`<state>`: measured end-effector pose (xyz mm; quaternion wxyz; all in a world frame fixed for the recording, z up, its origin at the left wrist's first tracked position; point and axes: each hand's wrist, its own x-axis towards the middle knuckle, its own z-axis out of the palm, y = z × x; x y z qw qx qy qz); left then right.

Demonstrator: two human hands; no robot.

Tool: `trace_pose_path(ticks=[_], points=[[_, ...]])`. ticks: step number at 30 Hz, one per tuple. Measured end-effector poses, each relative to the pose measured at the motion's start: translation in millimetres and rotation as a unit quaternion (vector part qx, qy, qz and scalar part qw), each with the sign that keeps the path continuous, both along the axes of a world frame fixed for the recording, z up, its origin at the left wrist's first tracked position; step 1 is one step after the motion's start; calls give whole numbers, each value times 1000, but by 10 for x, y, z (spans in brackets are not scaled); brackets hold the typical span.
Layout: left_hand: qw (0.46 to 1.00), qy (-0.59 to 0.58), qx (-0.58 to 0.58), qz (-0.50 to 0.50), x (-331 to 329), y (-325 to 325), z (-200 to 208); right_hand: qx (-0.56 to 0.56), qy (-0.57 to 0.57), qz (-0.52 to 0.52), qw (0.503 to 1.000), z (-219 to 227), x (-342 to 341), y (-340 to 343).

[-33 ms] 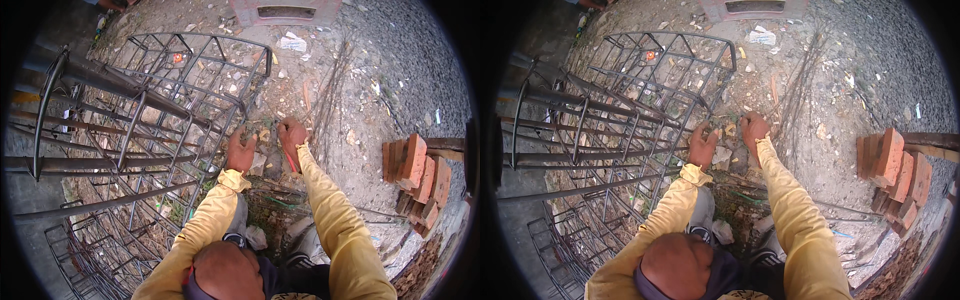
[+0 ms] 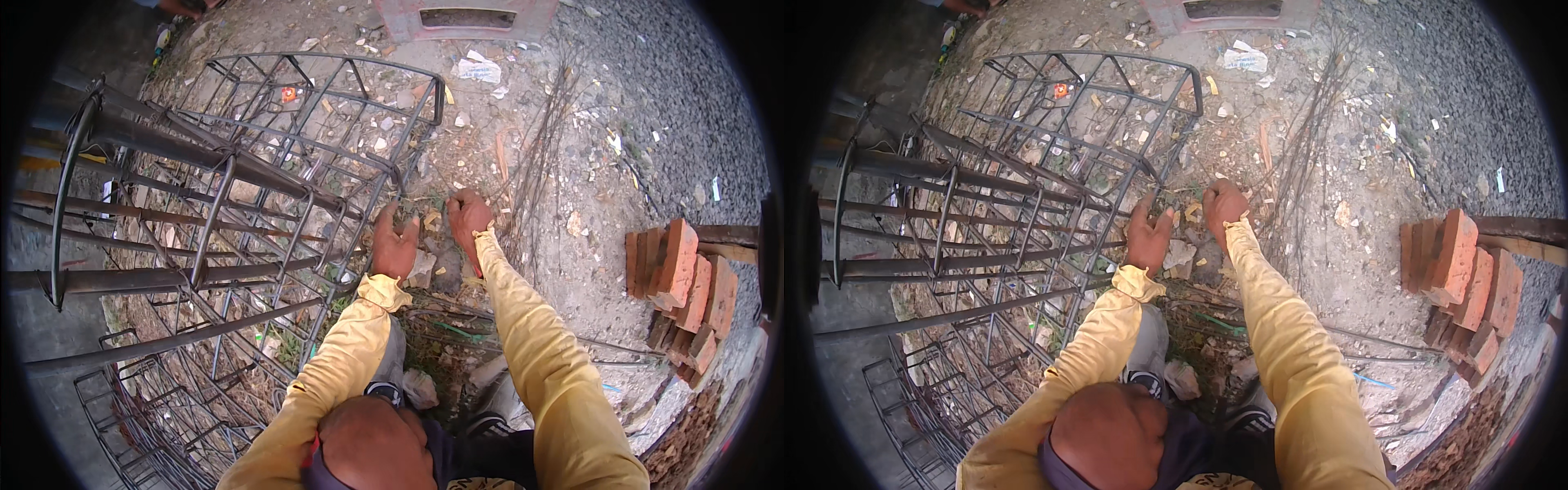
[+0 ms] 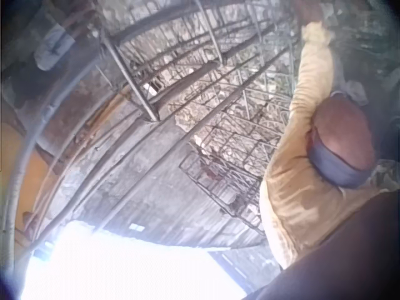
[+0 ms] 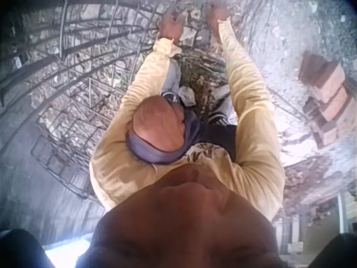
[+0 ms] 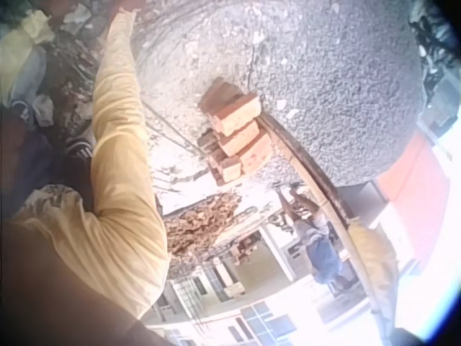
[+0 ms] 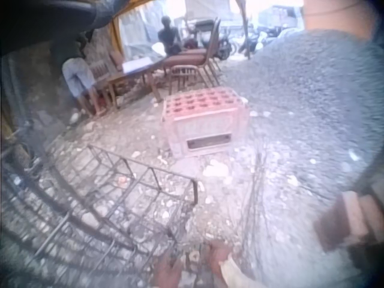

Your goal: The person is assembling a metal frame structure using pliers and wire. They are seen bending and twisting wire to secure the metal bars together, working on a construction site with gravel and bricks visible.

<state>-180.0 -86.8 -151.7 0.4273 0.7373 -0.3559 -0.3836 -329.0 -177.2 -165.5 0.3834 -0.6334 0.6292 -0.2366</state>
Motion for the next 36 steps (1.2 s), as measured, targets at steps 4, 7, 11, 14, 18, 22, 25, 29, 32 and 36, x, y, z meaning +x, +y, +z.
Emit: trace_pose_path(ticks=[4,7,11,14,18,22,25,29,32,36], points=[[997,-67,14,-25,-52,-192,164,48,1,-6,999,-333,193,-61],[966,-246,59,-63,38,-238,-76,101,-59,-16,993,-429,340,-39],[963,-231,89,-106,146,-215,-235,111,-65,22,991,-450,444,33],[964,-214,86,-132,63,-250,-171,149,-204,-20,967,-681,423,6],[961,-239,83,-111,120,-256,-273,85,-142,55,985,-454,501,-71],[999,-11,50,-6,245,-319,-561,94,-144,77,982,-402,596,-114],[960,256,79,86,77,-489,-146,136,-201,67,968,-369,506,-128],[939,305,72,139,90,-501,-117,150,-210,116,959,-368,561,-186],[946,270,77,163,69,-536,-156,94,-159,123,975,-461,599,-176],[958,227,75,159,75,-591,-199,39,-142,123,982,-594,629,-183]])
